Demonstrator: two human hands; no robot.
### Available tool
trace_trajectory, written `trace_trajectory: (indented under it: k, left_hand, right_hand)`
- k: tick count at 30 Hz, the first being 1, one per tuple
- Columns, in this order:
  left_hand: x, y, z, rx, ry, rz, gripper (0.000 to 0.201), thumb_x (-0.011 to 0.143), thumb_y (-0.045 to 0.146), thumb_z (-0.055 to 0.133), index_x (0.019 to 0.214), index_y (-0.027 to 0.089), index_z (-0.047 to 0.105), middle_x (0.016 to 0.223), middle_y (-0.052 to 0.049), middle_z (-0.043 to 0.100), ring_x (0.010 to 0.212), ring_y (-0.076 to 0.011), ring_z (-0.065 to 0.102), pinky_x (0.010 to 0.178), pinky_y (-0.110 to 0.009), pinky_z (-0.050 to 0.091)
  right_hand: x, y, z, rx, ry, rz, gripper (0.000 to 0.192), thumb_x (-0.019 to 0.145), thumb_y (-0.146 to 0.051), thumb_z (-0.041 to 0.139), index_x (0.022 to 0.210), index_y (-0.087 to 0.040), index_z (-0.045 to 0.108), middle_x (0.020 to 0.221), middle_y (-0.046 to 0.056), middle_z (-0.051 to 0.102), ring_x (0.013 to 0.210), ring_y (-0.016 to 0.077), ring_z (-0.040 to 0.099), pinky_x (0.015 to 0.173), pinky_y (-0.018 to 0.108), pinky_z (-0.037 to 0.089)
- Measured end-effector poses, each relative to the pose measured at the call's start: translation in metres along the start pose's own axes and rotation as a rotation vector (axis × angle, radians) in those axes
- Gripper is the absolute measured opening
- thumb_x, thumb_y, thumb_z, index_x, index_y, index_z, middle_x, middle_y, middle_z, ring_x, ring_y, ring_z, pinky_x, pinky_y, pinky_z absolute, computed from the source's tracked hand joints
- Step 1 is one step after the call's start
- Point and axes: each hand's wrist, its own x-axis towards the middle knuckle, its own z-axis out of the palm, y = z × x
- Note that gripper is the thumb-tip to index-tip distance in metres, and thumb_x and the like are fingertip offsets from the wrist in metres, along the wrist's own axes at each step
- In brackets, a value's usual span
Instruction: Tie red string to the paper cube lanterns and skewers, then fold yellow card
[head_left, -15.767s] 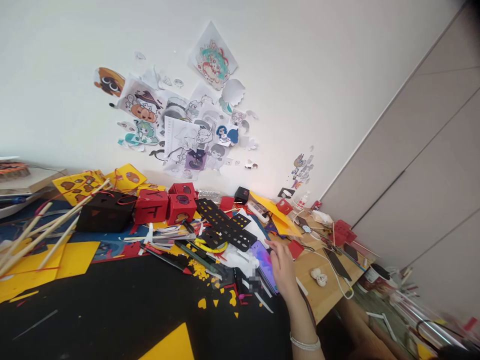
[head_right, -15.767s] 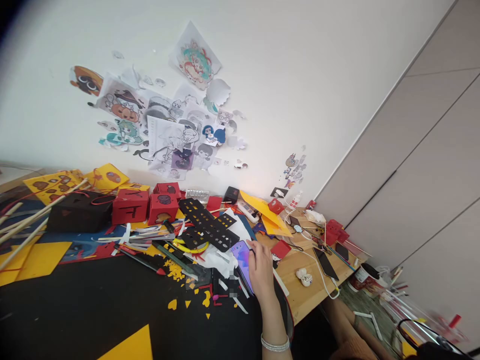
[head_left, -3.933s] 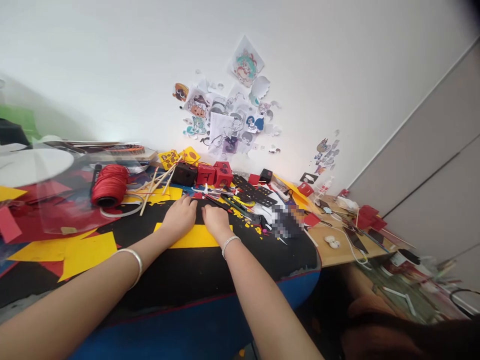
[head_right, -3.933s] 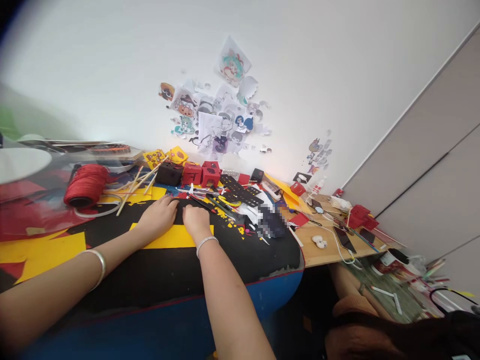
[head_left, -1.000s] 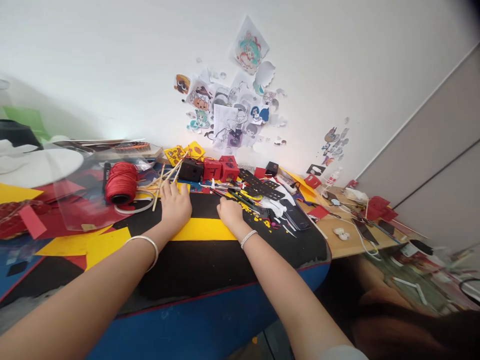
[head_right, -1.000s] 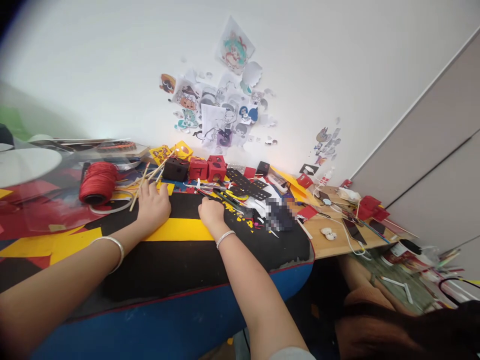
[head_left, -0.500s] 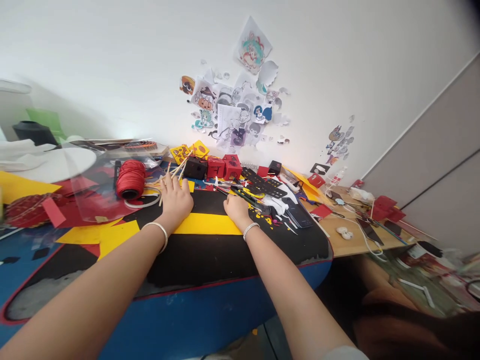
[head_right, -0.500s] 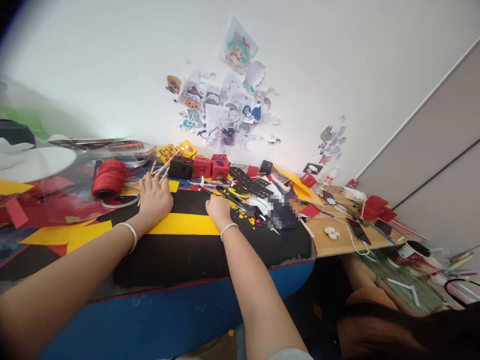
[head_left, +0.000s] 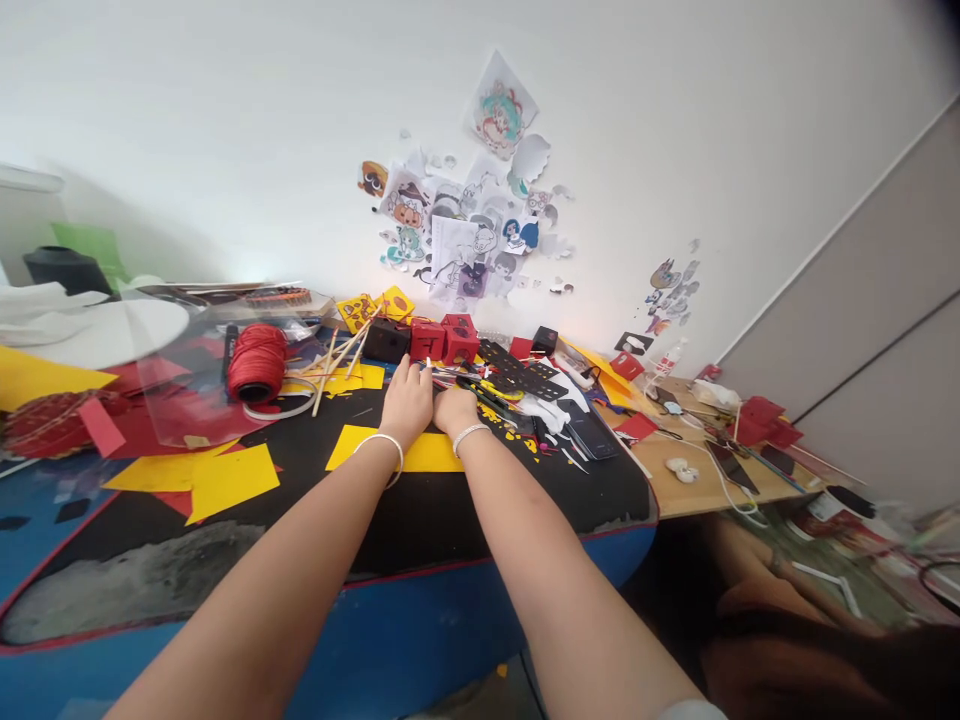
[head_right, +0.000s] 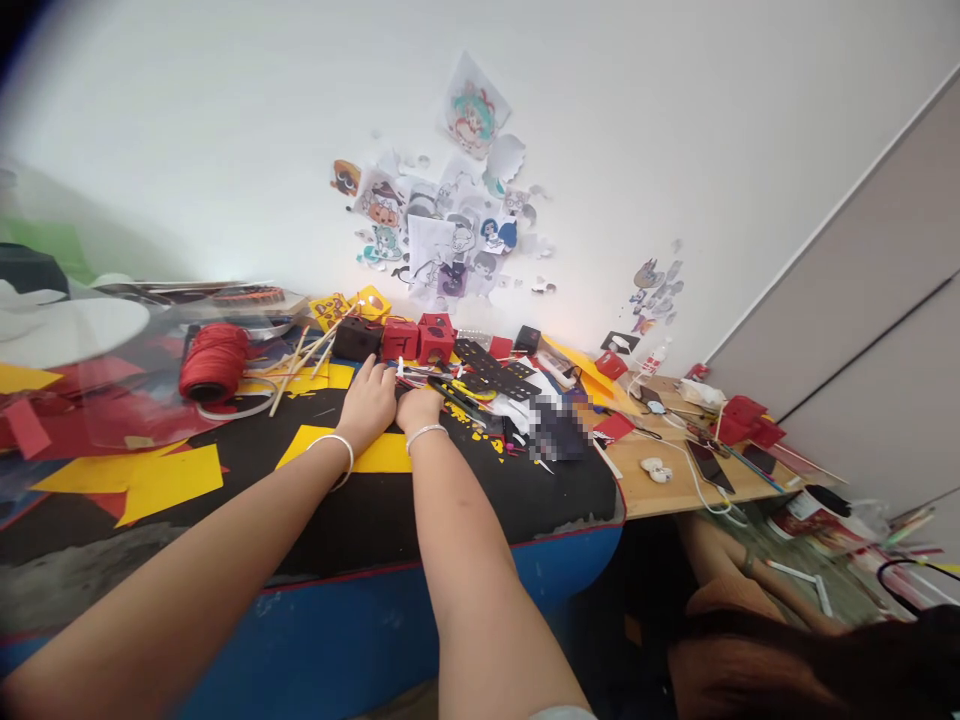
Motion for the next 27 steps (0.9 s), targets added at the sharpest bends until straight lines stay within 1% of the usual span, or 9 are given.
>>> trace_trajectory:
  k: [6,8,11,14,16,19,22,24,27]
  left_hand:
    - [-0.001,-0.006,0.0,-0.006,-0.031,0.007,0.035,0.077,0.01,0.035,0.105,0.0,0.054,0.105,-0.024,0.057,0.119,-0.0312,0.042,0.102,-0.048,0.028]
    - [-0.001,-0.011,0.0,-0.005,-0.054,0.006,0.036,0.076,0.009,0.035,0.105,0.001,0.054,0.104,-0.023,0.057,0.116,-0.0313,0.044,0.1,-0.047,0.03]
    - [-0.002,-0.028,-0.002,-0.004,-0.114,0.001,0.035,0.076,0.009,0.033,0.101,0.004,0.057,0.099,-0.02,0.06,0.108,-0.0287,0.05,0.095,-0.043,0.037]
    - [-0.007,-0.052,-0.007,-0.02,-0.231,0.037,0.032,0.076,0.012,0.034,0.093,0.014,0.062,0.094,-0.011,0.065,0.094,-0.0212,0.058,0.087,-0.034,0.044]
    - [-0.012,-0.067,-0.011,-0.018,-0.3,0.057,0.033,0.076,0.014,0.035,0.091,0.017,0.064,0.096,-0.008,0.067,0.094,-0.018,0.059,0.088,-0.03,0.044]
    - [-0.019,-0.079,-0.015,0.031,-0.346,0.034,0.038,0.077,0.018,0.034,0.101,0.015,0.063,0.11,-0.01,0.064,0.111,-0.0213,0.052,0.097,-0.032,0.038]
    - [-0.023,-0.08,-0.014,0.105,-0.347,-0.038,0.045,0.08,0.024,0.033,0.116,0.007,0.054,0.125,-0.018,0.054,0.127,-0.0299,0.035,0.103,-0.045,0.029]
    - [-0.025,-0.078,-0.011,0.151,-0.345,-0.085,0.049,0.082,0.028,0.032,0.122,0.005,0.048,0.13,-0.021,0.047,0.131,-0.0342,0.026,0.102,-0.053,0.025]
    - [-0.025,-0.075,-0.008,0.203,-0.351,-0.117,0.05,0.085,0.031,0.028,0.126,0.007,0.044,0.134,-0.021,0.043,0.132,-0.0364,0.021,0.102,-0.057,0.019]
  right_hand:
    - [-0.011,0.003,0.011,0.04,0.122,0.103,0.033,0.087,-0.022,0.035,0.104,-0.012,0.062,0.099,0.016,0.067,0.091,0.0234,0.063,0.074,0.032,0.047]
    - [-0.015,0.008,0.015,0.049,0.151,0.101,0.033,0.087,-0.026,0.036,0.103,-0.014,0.063,0.098,0.014,0.067,0.091,0.023,0.063,0.075,0.031,0.047]
    - [-0.015,0.01,0.017,0.059,0.17,0.096,0.031,0.086,-0.025,0.038,0.099,-0.014,0.064,0.096,0.014,0.067,0.09,0.0229,0.063,0.075,0.03,0.046]
    - [-0.012,0.009,0.018,0.074,0.18,0.098,0.031,0.085,-0.024,0.038,0.098,-0.013,0.065,0.095,0.015,0.068,0.09,0.0229,0.063,0.074,0.03,0.046]
    - [-0.011,0.009,0.018,0.085,0.184,0.102,0.032,0.086,-0.024,0.038,0.097,-0.013,0.065,0.094,0.015,0.068,0.089,0.0228,0.064,0.074,0.029,0.046]
    - [-0.011,0.009,0.019,0.1,0.192,0.107,0.032,0.085,-0.025,0.038,0.096,-0.013,0.066,0.093,0.014,0.068,0.088,0.0228,0.064,0.072,0.029,0.047]
    - [-0.012,0.009,0.019,0.115,0.203,0.111,0.031,0.085,-0.025,0.038,0.095,-0.013,0.066,0.092,0.014,0.068,0.086,0.0228,0.064,0.071,0.03,0.047]
    - [-0.013,0.008,0.019,0.124,0.207,0.117,0.031,0.085,-0.024,0.038,0.095,-0.013,0.065,0.092,0.014,0.068,0.086,0.0227,0.064,0.071,0.03,0.047]
    - [-0.012,0.008,0.019,0.137,0.206,0.125,0.031,0.085,-0.024,0.038,0.095,-0.012,0.065,0.092,0.015,0.068,0.087,0.0225,0.064,0.072,0.029,0.047]
